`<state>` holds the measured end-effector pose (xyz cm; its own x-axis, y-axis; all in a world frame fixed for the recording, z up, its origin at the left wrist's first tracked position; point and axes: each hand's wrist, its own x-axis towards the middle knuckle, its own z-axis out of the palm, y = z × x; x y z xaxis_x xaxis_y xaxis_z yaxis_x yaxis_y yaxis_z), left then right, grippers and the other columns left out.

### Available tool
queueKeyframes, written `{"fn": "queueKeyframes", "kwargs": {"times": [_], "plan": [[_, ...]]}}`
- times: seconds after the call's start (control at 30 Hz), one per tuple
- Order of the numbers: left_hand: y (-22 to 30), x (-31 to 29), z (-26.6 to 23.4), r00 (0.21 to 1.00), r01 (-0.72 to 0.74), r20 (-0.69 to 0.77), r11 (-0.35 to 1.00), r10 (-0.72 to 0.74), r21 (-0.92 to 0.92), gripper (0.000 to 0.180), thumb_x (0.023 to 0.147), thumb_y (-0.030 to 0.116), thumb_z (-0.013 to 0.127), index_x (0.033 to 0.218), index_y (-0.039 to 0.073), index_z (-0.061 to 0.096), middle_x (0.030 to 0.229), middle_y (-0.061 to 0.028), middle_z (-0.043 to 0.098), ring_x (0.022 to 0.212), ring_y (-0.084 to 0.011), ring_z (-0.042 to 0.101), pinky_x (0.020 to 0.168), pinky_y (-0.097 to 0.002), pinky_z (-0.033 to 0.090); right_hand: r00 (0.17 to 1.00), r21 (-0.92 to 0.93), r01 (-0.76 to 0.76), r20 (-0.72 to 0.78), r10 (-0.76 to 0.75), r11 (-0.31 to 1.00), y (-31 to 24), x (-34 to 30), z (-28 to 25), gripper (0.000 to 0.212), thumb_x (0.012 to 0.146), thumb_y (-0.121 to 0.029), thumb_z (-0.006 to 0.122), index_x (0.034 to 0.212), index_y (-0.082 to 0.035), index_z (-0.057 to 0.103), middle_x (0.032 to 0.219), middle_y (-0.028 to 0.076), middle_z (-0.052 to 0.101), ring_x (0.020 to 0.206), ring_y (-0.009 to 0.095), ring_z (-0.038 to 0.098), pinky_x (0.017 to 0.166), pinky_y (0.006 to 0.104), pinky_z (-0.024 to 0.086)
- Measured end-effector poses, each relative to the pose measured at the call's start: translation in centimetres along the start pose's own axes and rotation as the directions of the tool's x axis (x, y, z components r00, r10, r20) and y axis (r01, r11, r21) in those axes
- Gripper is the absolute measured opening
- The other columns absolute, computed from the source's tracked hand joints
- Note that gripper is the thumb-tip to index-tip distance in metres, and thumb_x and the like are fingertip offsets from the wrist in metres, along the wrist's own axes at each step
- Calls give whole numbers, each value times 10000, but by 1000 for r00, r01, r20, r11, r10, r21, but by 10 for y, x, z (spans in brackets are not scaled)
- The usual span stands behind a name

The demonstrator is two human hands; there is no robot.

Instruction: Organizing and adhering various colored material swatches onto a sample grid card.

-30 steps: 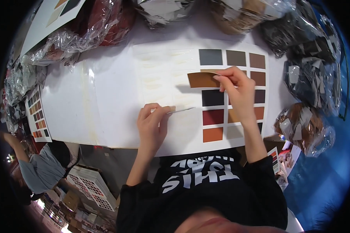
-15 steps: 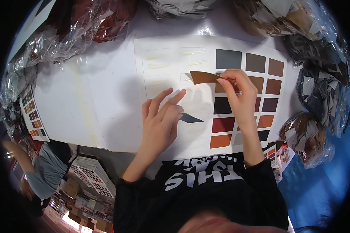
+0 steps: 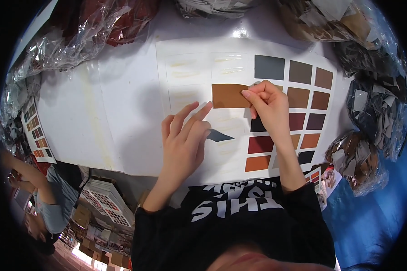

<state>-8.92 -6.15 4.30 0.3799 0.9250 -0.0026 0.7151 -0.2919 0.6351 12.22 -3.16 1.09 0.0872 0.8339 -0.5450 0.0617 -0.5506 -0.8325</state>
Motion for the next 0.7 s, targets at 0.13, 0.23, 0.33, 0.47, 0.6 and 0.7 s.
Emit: {"fn": "queueKeyframes", "kwargs": {"times": [0.13,0.23,0.33,0.47,0.6,0.7], "plan": [[-2,3,2,1000,-8,22,1000,8,-1,74,872,29,551,873,84,501,1274,-51,614,1191,-299,529,928,-413,341,1000,-24,-2,-2,2,1000,-1,0,2,114,895,-49,649,810,-17,579,589,-9,556,458,34,463,433,176,342],[-3,7,5,998,-25,55,999,22,38,87,852,38,583,868,87,514,1300,-37,592,1221,-267,510,947,-417,348,1000,-29,-12,-5,12,1000,0,0,1,132,890,-97,662,825,3,604,581,0,585,468,31,467,454,192,350],[-4,12,9,995,-39,96,996,32,74,75,852,44,588,865,83,525,1317,-35,579,1237,-261,501,966,-425,344,1000,-38,-18,-12,17,999,0,0,1,133,890,-98,662,825,3,606,580,1,585,465,32,466,453,191,349],[-5,15,12,991,-21,133,996,9,91,39,871,43,568,863,67,539,1322,-46,578,1242,-275,500,985,-437,331,1000,-52,-12,-13,11,999,-3,0,3,126,894,-64,655,811,-10,578,589,-9,563,462,30,464,434,174,339],[-6,16,13,991,-22,131,997,11,77,29,874,47,566,867,60,542,1321,-41,579,1246,-267,496,990,-437,329,1000,-88,-12,-7,11,996,-8,0,4,159,890,-102,660,801,3,579,564,6,571,460,43,474,454,208,354],[-6,16,14,992,-30,126,992,14,122,70,854,63,592,834,77,526,1289,-34,597,1266,-221,479,993,-439,336,1000,-180,-8,-2,8,984,-12,0,5,188,891,-123,660,785,-1,562,548,21,556,451,66,482,460,221,367]]}}
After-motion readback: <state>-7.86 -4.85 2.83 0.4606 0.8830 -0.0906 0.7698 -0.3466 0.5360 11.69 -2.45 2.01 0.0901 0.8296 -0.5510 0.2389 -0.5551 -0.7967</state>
